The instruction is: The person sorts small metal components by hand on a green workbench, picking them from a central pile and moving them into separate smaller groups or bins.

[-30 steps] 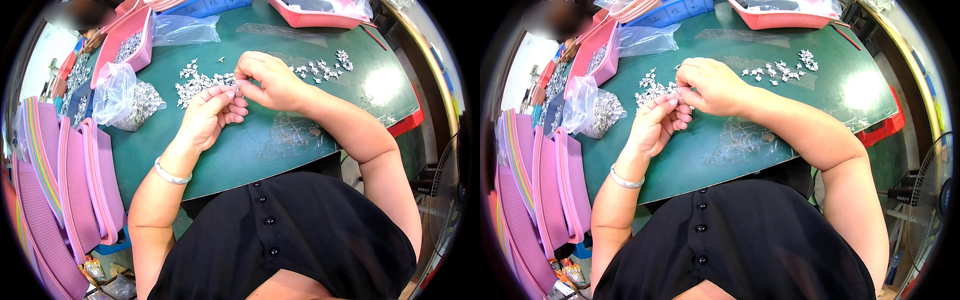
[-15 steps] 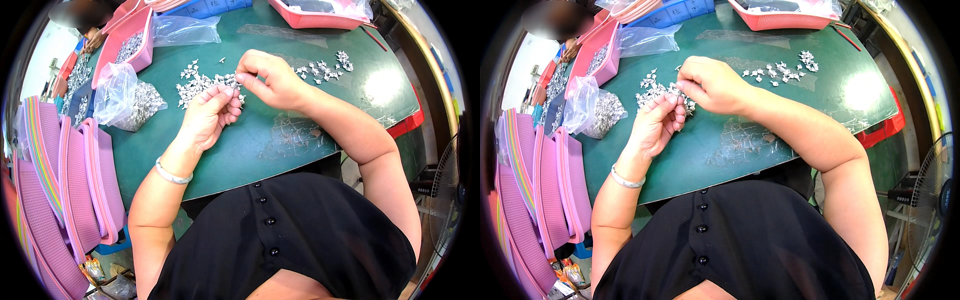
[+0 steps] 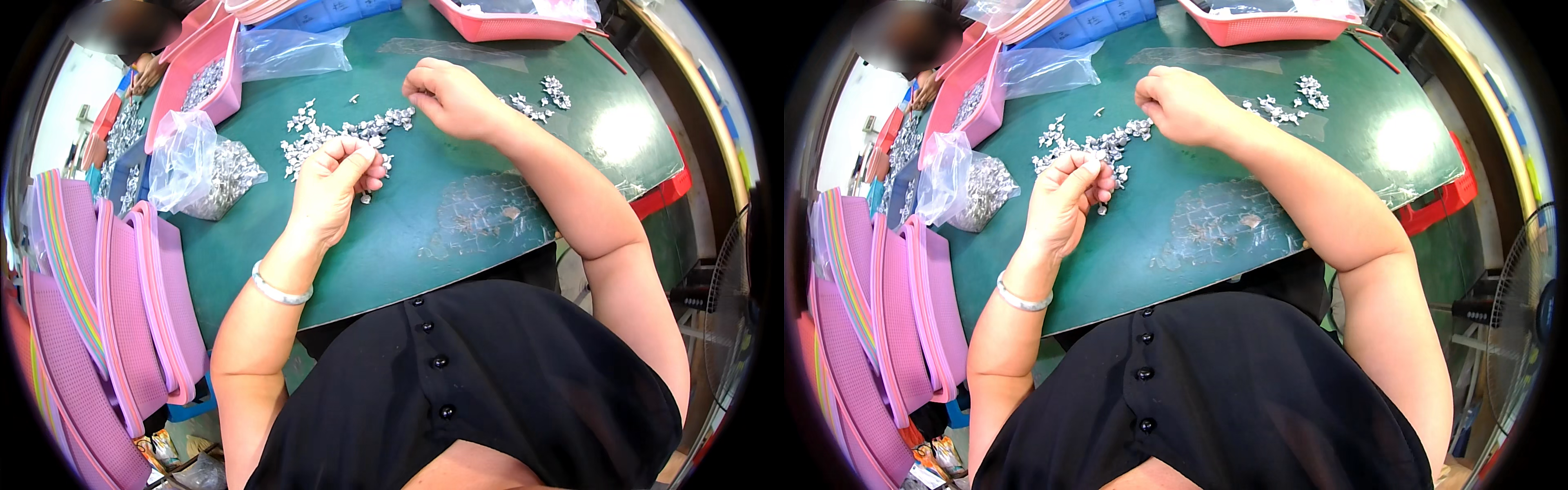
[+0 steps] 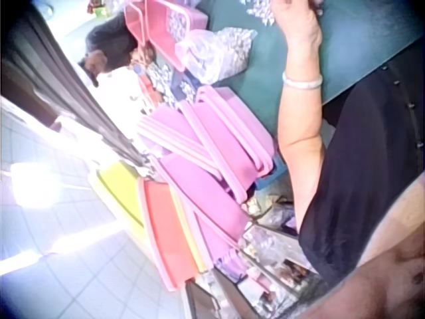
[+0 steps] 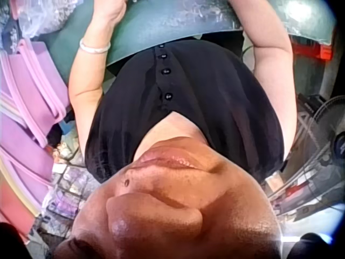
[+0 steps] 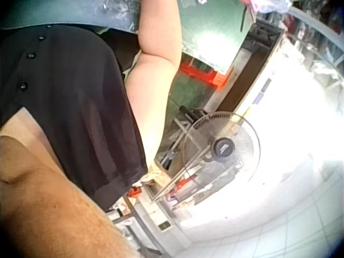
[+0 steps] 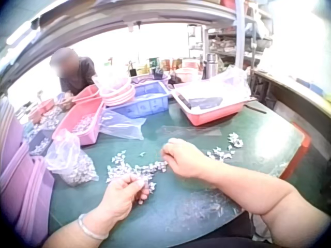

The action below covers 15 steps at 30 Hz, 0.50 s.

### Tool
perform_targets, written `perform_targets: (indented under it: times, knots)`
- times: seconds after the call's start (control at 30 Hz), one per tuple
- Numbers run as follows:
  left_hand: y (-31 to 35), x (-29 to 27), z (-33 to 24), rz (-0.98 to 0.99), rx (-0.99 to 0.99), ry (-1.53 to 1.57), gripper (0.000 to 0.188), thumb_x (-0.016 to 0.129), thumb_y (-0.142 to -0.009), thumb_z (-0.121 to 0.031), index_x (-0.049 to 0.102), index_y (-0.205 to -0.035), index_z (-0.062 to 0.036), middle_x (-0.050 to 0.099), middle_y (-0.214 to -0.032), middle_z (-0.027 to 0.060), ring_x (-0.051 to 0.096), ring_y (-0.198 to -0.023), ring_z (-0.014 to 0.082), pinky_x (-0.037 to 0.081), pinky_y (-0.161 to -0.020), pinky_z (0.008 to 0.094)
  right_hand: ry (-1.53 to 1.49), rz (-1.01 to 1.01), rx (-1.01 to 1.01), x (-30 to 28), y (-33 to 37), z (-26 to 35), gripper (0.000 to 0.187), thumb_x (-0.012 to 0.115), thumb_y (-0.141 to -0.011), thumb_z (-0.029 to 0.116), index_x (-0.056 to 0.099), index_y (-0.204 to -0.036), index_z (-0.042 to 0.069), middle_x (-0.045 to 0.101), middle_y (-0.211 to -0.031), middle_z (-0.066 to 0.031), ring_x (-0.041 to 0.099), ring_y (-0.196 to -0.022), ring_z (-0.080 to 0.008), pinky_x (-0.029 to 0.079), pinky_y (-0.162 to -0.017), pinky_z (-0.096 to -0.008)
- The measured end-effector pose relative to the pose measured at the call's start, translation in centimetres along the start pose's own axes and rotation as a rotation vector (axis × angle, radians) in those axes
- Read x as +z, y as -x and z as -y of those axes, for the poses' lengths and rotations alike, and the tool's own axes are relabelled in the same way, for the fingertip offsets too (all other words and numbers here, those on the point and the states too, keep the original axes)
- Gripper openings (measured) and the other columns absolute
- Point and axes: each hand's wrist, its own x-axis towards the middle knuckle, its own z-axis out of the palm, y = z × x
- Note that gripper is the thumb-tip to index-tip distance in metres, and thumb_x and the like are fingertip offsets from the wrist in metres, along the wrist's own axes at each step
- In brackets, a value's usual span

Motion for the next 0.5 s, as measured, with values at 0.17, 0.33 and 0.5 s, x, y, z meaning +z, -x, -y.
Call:
perform_targets:
  times: [0.17, 0.33, 0.5]
  knots:
    - [-0.2, -0.1, -0.2, 0.002, -0.020, 0.170, 0.008, 0.051, -0.086, -0.007, 0.057, -0.083, -0.0022, 0.062, -0.095, 0.0125, 0.062, -0.085, 0.0189, 0.050, -0.076, 0.0285, 0.035, 0.185, 0.037, 0.1, 0.1, -0.3, 0.009, 0.057, -0.077, 0.010, 0.062, -0.084, 0.007, 0.057, -0.086, -0.0110, 0.056, -0.088, -0.0298, 0.046, -0.076, -0.0385]
    - [-0.4, -1.0, -0.3, 0.069, -0.048, 0.311, 0.009, 0.050, -0.082, -0.002, 0.057, -0.077, -0.0001, 0.062, -0.095, 0.0167, 0.063, -0.087, 0.0222, 0.053, -0.078, 0.0290, 0.044, 0.162, -0.069, 0.9, 0.3, -0.2, 0.011, 0.060, -0.075, 0.005, 0.060, -0.085, 0.005, 0.056, -0.084, -0.0103, 0.055, -0.085, -0.0295, 0.046, -0.073, -0.0374]
    - [-0.5, -1.2, -0.4, 0.043, -0.092, 0.322, 0.005, 0.051, -0.083, -0.001, 0.056, -0.080, -0.0018, 0.062, -0.093, 0.0143, 0.064, -0.081, 0.0199, 0.055, -0.070, 0.0245, 0.081, 0.214, -0.054, 0.9, 0.2, -0.1, 0.007, 0.058, -0.075, 0.005, 0.058, -0.082, 0.003, 0.055, -0.083, -0.0112, 0.055, -0.084, -0.0302, 0.045, -0.073, -0.0376]
